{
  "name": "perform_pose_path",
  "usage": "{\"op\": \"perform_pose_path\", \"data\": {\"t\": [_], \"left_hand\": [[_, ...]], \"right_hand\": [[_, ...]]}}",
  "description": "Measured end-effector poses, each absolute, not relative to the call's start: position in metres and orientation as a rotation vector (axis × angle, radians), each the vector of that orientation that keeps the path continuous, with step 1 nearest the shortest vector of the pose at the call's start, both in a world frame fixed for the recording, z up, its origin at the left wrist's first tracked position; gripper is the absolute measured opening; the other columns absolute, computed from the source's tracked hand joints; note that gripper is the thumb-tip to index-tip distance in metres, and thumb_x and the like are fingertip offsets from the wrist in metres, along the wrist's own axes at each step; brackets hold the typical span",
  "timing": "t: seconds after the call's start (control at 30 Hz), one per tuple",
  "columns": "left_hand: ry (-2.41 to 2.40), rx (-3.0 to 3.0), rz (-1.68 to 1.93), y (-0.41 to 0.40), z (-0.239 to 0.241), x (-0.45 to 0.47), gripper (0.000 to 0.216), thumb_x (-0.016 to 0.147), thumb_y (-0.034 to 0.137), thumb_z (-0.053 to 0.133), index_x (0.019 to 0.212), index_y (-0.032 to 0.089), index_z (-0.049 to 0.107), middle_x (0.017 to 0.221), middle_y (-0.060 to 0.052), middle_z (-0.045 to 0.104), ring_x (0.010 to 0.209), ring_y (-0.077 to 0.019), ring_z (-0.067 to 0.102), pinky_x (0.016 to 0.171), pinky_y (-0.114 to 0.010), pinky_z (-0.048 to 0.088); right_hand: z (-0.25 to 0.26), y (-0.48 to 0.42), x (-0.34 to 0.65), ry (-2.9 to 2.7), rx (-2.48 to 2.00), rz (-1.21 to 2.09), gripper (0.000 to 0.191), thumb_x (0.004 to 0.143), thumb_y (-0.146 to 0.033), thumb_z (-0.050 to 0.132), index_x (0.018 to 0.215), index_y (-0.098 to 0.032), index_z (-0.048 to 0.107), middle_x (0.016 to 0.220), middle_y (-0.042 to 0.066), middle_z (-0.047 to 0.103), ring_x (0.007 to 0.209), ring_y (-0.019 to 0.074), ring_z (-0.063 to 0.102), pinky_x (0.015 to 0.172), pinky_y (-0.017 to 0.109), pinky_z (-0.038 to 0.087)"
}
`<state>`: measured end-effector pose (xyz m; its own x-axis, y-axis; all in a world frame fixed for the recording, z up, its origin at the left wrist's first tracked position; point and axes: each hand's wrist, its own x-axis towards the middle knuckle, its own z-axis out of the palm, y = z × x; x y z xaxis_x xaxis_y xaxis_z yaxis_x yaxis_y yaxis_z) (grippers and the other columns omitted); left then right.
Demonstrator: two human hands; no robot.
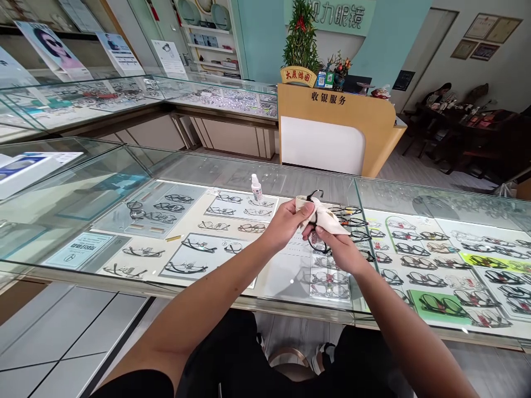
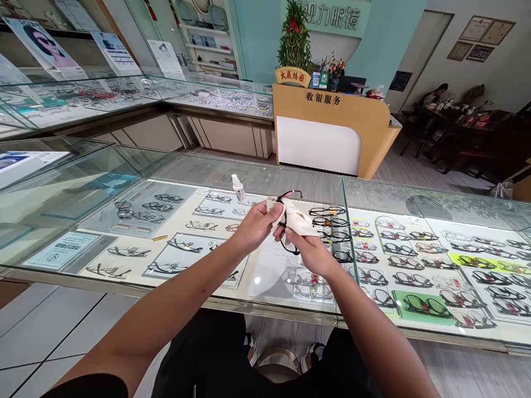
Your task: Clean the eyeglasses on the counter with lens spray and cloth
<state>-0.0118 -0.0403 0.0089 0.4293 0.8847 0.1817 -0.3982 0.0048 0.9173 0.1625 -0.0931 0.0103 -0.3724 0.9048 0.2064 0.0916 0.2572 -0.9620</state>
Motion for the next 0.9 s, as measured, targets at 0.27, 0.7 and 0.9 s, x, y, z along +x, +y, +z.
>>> {"op": "perform_pose_path", "data": {"t": [0.27, 0.7, 0.9], "left_hand": [[0.363, 1.200, 0.916, -0.034, 0.016, -0.023, 0.050, 0.092, 0.063, 0.079, 0.093, 0.017, 0.061, 0.065, 0.000, 0.063, 0.058, -0.0151, 0.062, 0.063, -0.032, 0.054], [0.521, 1.189, 1.051, -0.038, 0.011, -0.014, 0.058, 0.087, 0.072, 0.079, 0.089, 0.018, 0.060, 0.055, 0.006, 0.053, 0.042, -0.0104, 0.051, 0.044, -0.026, 0.045], [0.378, 1.227, 0.905, -0.032, 0.015, -0.024, 0.049, 0.092, 0.062, 0.079, 0.088, 0.018, 0.060, 0.065, 0.001, 0.061, 0.060, -0.0149, 0.063, 0.065, -0.032, 0.055]], "right_hand": [[0.009, -0.090, 0.171, -1.547, -0.930, 1.294, 0.045, 0.106, -0.060, 0.058, 0.104, -0.022, 0.081, 0.101, 0.007, 0.077, 0.095, 0.0243, 0.061, 0.093, 0.037, 0.047], [0.010, -0.093, 0.164, -1.608, -0.960, 1.281, 0.043, 0.104, -0.061, 0.060, 0.100, -0.024, 0.082, 0.103, 0.006, 0.076, 0.097, 0.0248, 0.060, 0.094, 0.037, 0.045], [0.009, -0.088, 0.172, -1.524, -0.912, 1.330, 0.042, 0.106, -0.058, 0.058, 0.103, -0.023, 0.083, 0.098, 0.006, 0.077, 0.094, 0.0244, 0.059, 0.092, 0.037, 0.044]]}}
